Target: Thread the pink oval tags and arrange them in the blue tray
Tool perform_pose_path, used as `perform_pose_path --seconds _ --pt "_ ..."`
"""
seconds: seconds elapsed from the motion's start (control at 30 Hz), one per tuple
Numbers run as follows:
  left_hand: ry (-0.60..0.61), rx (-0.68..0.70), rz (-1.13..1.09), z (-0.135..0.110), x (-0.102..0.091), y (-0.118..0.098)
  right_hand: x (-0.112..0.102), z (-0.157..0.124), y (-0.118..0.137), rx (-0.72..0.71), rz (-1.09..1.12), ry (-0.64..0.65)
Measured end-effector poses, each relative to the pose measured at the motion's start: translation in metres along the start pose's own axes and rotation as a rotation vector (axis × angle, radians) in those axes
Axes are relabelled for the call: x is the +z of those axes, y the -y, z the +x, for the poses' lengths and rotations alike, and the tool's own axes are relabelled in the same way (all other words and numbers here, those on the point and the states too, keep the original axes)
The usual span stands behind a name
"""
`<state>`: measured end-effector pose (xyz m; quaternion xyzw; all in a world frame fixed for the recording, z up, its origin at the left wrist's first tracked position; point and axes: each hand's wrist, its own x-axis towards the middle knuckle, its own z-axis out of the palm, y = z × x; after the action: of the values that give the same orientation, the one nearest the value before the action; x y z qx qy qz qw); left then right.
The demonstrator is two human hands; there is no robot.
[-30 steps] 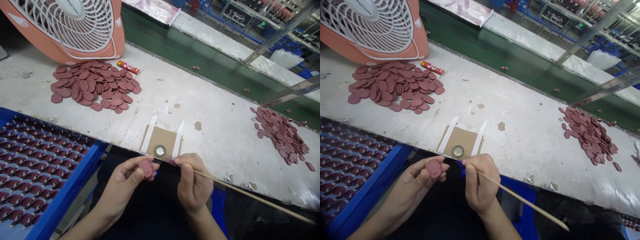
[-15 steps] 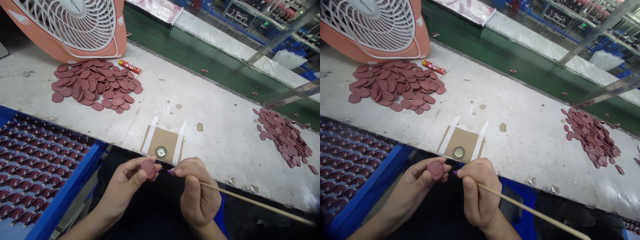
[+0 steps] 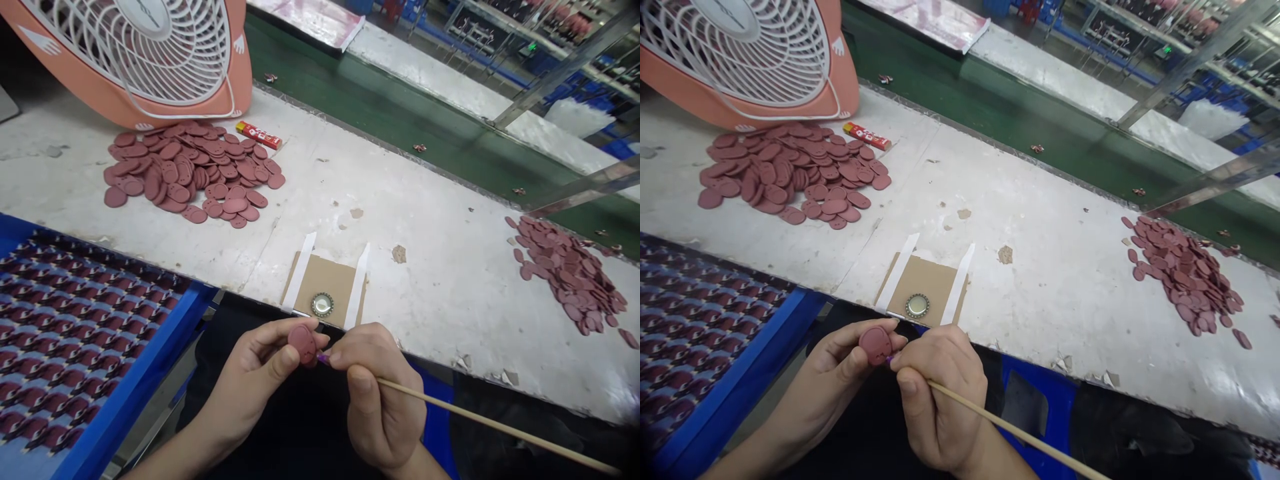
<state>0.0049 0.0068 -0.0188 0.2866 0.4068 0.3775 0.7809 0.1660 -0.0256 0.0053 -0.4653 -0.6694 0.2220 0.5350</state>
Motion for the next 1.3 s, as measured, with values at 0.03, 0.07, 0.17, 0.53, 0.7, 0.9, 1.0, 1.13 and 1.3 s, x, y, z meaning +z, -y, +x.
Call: perform_pose_path --seconds 0.03,0.07,0.17,0.53,0.7,0.9,1.0,1.13,1.3 --pt "-0.014 0.000 -0.005 0.000 0.000 0.000 -0.001 -0.001 -0.001 -0.002 0.006 -0.023" --pt "-0.032 -0.002 -0.012 0.000 0.001 -0.001 -0.001 -0.001 -0.003 -0.001 -0.001 -0.058" --pt "-0.088 -0.014 -0.032 0.001 0.002 -0.003 -0.003 -0.001 -0.016 0.038 -0.107 -0.148" --pt "-0.085 0.013 -0.033 0.004 -0.006 -0.001 0.001 0.004 -0.039 0.091 -0.214 -0.093" --pt "-0.035 0.029 -0.002 0.002 -0.006 -0.001 -0.002 0.003 -0.013 0.074 -0.023 -0.140" --pt "-0.037 0.025 0.012 0.001 -0.003 -0.001 0.001 0.006 -0.002 0.033 0.027 -0.055" --pt "0.001 0.042 0.019 0.003 -0.004 0.001 0.002 0.006 -0.003 0.034 0.014 -0.037" --pt "0.007 0.055 0.020 0.003 -0.005 0.003 0.003 0.008 -0.005 0.040 0.001 -0.011" --pt "-0.093 0.044 0.053 0.002 -0.002 0.002 0.002 0.011 -0.004 0.013 0.003 -0.005"
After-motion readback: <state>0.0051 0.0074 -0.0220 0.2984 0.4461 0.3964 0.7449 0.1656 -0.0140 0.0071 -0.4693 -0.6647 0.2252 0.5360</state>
